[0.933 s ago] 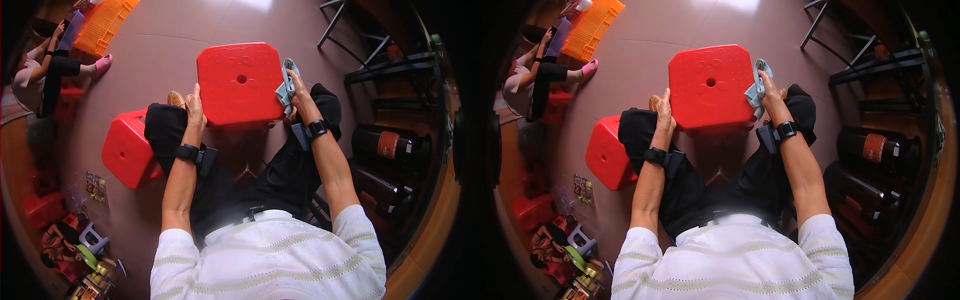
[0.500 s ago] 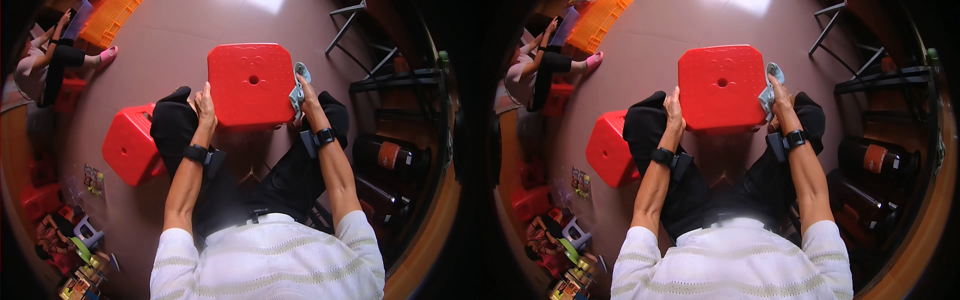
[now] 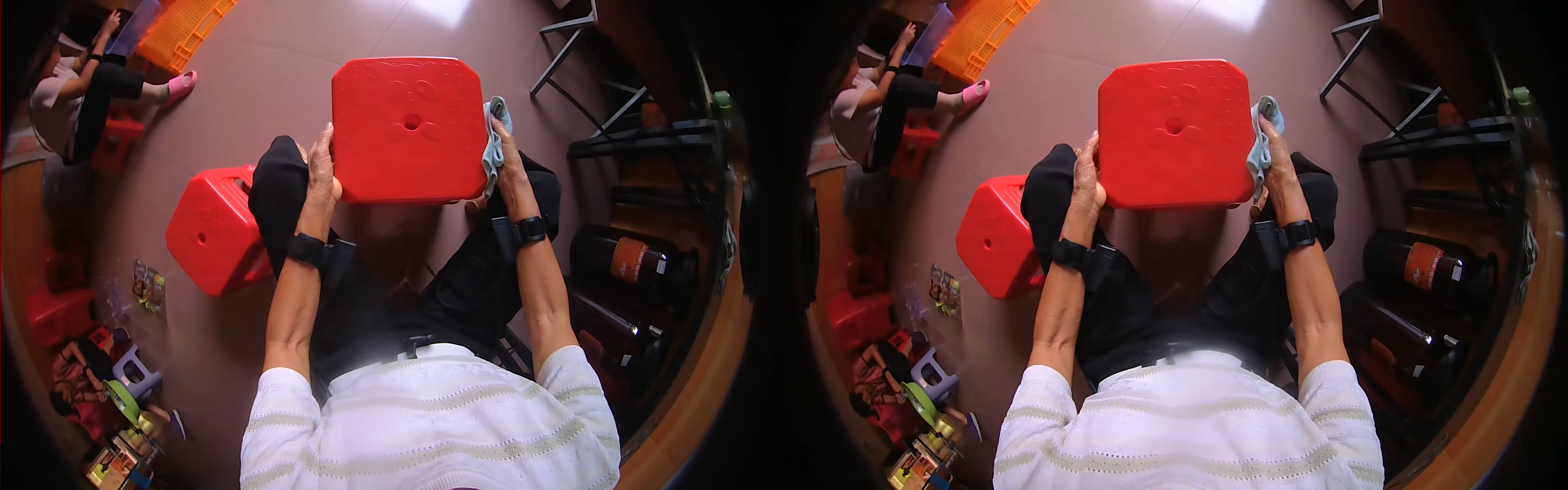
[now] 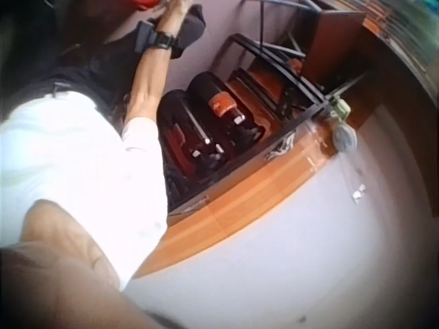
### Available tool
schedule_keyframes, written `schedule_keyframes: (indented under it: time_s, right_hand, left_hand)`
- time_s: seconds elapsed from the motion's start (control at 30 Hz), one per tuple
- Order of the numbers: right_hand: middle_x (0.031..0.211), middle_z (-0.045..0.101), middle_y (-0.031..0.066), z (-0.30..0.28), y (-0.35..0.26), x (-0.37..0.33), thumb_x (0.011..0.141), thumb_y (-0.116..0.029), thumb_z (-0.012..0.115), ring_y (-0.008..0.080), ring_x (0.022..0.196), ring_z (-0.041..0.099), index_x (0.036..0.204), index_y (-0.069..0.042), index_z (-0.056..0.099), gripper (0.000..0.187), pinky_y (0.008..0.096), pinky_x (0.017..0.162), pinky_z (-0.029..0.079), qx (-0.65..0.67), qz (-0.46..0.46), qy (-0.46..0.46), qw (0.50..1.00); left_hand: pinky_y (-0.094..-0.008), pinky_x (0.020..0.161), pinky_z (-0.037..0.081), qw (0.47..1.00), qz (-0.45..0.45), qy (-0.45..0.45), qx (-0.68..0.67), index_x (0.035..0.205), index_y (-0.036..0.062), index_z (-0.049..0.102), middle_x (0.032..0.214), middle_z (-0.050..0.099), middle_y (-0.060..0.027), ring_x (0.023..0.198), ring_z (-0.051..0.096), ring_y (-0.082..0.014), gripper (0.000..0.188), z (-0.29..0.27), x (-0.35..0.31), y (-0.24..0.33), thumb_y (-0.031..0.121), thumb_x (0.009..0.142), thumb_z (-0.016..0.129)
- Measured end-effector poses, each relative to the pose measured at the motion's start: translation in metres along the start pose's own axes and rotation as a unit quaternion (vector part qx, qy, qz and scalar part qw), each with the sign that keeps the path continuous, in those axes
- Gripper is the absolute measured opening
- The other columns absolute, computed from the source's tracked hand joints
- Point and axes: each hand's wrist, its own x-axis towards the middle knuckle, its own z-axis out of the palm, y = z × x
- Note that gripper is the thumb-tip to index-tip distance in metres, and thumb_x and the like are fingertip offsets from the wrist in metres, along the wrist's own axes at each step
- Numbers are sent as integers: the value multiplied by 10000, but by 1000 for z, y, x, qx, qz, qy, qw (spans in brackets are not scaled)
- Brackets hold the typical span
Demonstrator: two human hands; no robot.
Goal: Cleaning a red plastic stool with a cloth.
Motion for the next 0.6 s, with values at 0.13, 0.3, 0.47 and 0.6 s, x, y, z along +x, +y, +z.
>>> schedule_keyframes:
  time_s: [0.13,0.3,0.47,0.6]
  right_hand:
    - [1033,660,71,11,-17,-31,901,-296,592,167,899,645,1127,-33,586,347,280,825,507,7,7,-31,999]
    - [1046,647,66,40,-53,-86,904,-334,589,140,891,633,1190,-19,558,427,260,803,504,-73,-59,-10,996]
    - [1083,623,72,72,-84,-135,921,-327,552,144,950,615,1209,-22,549,420,253,828,479,-140,-183,7,973]
    - [1072,614,79,50,-88,-144,925,-360,528,153,966,594,1220,-9,541,458,274,875,443,-276,-328,36,903]
  left_hand:
    - [-311,792,521,999,-6,-1,35,1065,36,617,976,658,-51,884,627,-133,334,1,-12,24,329,916,553]
    - [-306,789,532,997,6,-71,-38,1082,23,570,1004,636,-74,897,623,-155,304,41,-51,62,288,936,539]
    - [-302,786,535,984,80,-159,-27,1050,18,545,993,617,-82,893,613,-142,275,71,-90,108,273,950,523]
    - [-260,774,481,981,166,-65,78,1024,25,549,910,588,-43,858,576,-114,294,114,-144,117,297,977,449]
